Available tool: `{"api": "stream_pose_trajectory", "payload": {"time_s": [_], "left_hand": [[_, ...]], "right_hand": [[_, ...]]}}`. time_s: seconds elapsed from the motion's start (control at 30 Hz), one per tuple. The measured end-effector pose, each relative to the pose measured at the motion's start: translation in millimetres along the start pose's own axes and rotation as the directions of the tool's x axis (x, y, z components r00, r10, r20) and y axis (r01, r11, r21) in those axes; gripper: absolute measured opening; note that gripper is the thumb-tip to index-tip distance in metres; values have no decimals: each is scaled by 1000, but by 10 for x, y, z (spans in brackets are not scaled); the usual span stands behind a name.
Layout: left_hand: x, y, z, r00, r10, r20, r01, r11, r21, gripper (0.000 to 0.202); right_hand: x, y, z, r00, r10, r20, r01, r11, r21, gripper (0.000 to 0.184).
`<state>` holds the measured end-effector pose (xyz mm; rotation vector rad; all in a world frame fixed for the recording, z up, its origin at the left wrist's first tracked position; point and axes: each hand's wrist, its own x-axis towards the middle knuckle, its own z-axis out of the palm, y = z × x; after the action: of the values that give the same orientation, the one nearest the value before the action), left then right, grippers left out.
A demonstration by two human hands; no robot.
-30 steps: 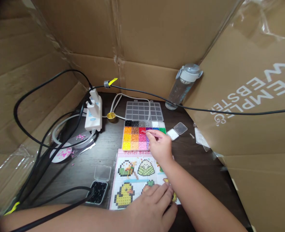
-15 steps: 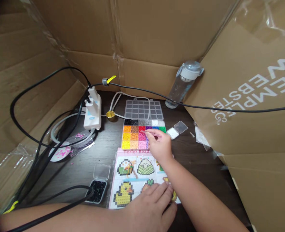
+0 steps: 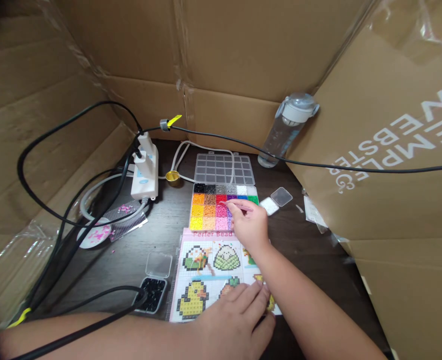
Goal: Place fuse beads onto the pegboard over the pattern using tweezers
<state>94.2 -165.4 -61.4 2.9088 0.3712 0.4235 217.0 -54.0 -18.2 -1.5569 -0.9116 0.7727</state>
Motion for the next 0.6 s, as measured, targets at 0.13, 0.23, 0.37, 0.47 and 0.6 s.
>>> {"api": "stream_pose_trajectory", "payload": {"time_s": [0.13,0.23,0.37,0.47,0.6], "left_hand": [[11,-5,-9,1000,5,5,-5,1000,3,45],[8,-6,-5,1000,11,3,-11,1000,5,52],[-5,-4,-1,1000,8,-5,-8,1000,4,52],[-12,-1,3,1000,16,-6,-16,1000,0,51],[-10,-1,10,1000,0,-7,0,1000,-4,46]], "right_hand": [[-2,2,-5,1000,8,-1,-8,1000,6,25],[-4,0,-7,1000,-1,8,1,1000,11,25],[3,-3,-9,1000,-4,22,4,1000,9,24],[9,-9,-6,1000,7,15,-7,1000,13,24],[8,-23,-2,1000,23,15,-24,999,24,25]]}}
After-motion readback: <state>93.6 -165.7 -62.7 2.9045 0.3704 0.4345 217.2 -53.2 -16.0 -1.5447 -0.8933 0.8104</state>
